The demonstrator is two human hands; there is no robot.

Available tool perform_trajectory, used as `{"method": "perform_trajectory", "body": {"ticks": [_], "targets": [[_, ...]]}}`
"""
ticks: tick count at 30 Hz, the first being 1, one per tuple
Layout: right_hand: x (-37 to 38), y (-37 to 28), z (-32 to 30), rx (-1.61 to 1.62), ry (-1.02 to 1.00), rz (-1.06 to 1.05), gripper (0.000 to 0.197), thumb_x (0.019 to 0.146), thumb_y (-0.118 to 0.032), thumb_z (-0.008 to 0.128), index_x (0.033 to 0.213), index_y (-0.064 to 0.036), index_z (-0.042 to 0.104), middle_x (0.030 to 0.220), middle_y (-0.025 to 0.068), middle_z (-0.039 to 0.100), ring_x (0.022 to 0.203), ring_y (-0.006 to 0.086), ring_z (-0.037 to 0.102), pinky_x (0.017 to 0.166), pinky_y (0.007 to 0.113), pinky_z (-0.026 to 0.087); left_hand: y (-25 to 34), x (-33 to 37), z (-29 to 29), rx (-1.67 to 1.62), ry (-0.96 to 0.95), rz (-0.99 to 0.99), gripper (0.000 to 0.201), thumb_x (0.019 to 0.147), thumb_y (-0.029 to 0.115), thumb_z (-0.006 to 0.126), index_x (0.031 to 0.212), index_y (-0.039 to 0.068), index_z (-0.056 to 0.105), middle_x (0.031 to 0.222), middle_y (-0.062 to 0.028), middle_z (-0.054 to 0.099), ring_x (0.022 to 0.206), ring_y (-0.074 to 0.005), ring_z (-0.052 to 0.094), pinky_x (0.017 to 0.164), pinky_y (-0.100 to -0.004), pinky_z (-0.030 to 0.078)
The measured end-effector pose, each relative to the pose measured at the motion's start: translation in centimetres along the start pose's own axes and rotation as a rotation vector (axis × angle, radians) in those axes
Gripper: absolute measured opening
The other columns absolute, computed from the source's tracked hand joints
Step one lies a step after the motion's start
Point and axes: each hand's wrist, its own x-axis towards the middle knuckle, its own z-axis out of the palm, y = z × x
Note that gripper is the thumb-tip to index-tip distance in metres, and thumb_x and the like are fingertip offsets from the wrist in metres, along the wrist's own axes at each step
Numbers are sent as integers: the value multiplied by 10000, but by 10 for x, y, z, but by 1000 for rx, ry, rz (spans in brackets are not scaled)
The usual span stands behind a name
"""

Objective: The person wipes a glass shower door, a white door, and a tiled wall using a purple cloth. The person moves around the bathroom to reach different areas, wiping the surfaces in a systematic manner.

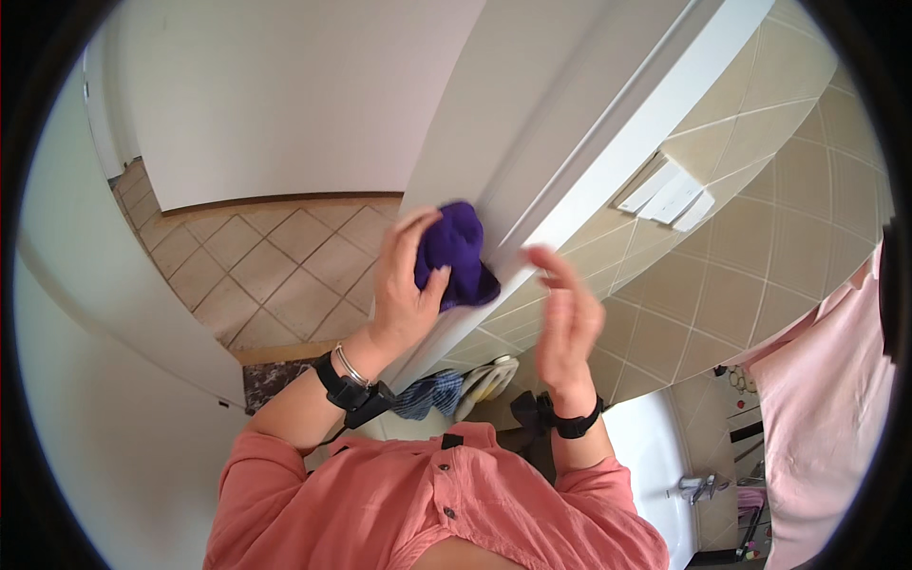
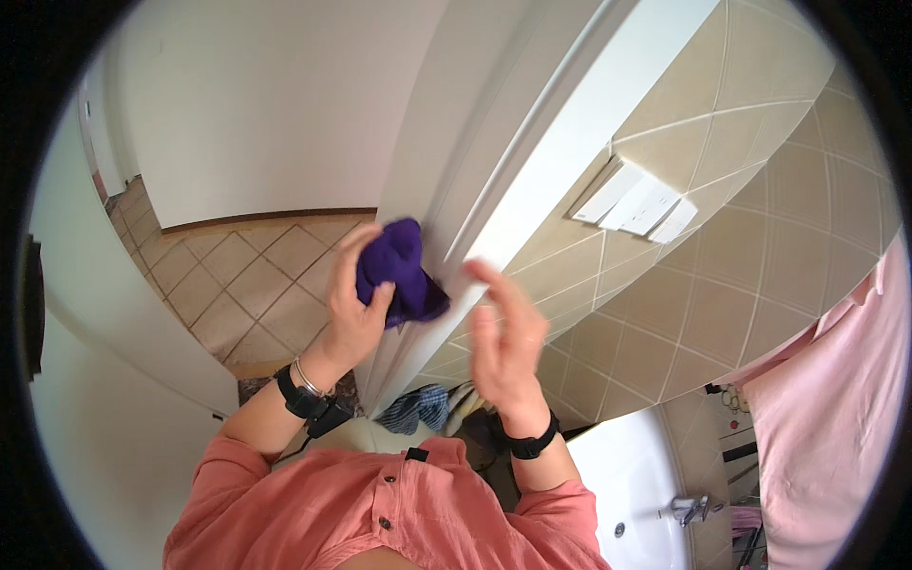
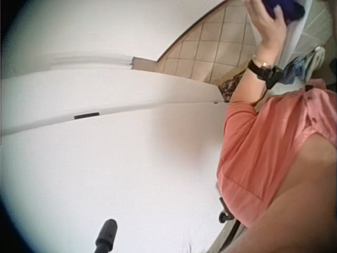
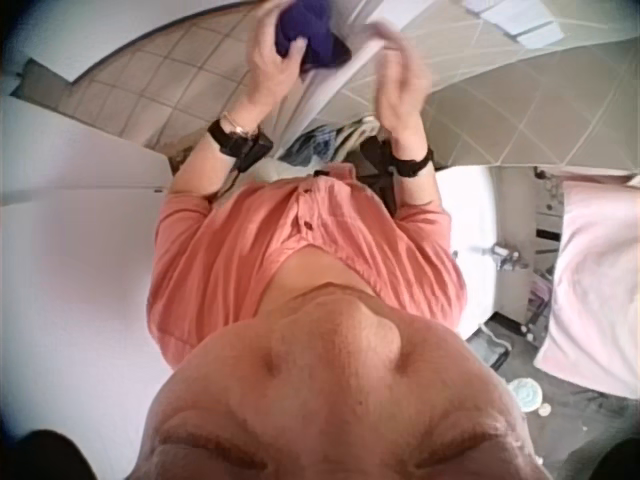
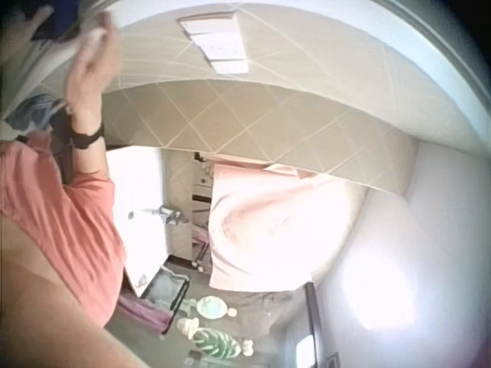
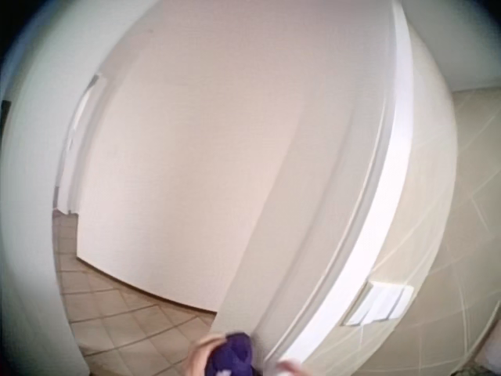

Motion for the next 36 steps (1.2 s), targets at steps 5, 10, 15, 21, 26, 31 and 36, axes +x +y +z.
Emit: {"method": "perform_trajectory", "body": {"ticks": [5,10,15,21,26,31,36], "targets": [[37,18,-1,-193,392,-322,629,1027,-433,275,1440,33,364,1479,229,374,1382,346,351,1122,461,276,18,24,53,33,-145,278,568,878,150,600,1394,-6,422,1464,-238,343,1342,-444,351,1101,-527,318],[52,53,18,-330,427,-531,721,995,-476,239,1474,59,289,1532,272,254,1428,442,228,1152,544,168,21,51,67,10,-54,419,618,871,185,598,1419,-14,394,1509,-264,264,1357,-504,295,1114,-555,297],[55,66,40,-245,468,-384,896,911,-658,237,1539,-23,166,1550,227,245,1465,406,118,1188,513,61,51,115,69,-5,36,491,583,855,203,585,1370,-34,448,1390,-196,396,1173,-403,425,1000,-479,383],[57,74,58,-102,557,-417,901,928,-700,235,1532,-32,212,1593,225,126,1480,360,107,1193,475,50,10,45,52,4,-42,331,554,823,146,564,1314,-97,480,1353,-235,453,1169,-407,479,992,-481,409],[63,67,51,-270,544,-523,896,958,-657,191,1519,41,167,1605,216,85,1496,340,29,1191,486,22,-29,-41,22,15,-247,115,698,665,41,675,1326,-64,476,1330,-205,458,1149,-399,481,989,-465,418],[62,71,50,-305,560,-516,853,974,-610,223,1517,46,167,1605,220,68,1495,340,34,1192,489,31,-19,38,26,11,-41,289,616,707,7,576,1315,-45,494,1299,-215,498,1135,-414,491,998,-487,386],[59,67,50,-326,533,-475,849,974,-596,272,1519,45,154,1601,243,34,1495,348,7,1188,495,34,-9,110,52,-41,90,345,564,793,64,590,1346,41,481,1365,-205,401,1196,-391,406,1013,-459,380]]}}
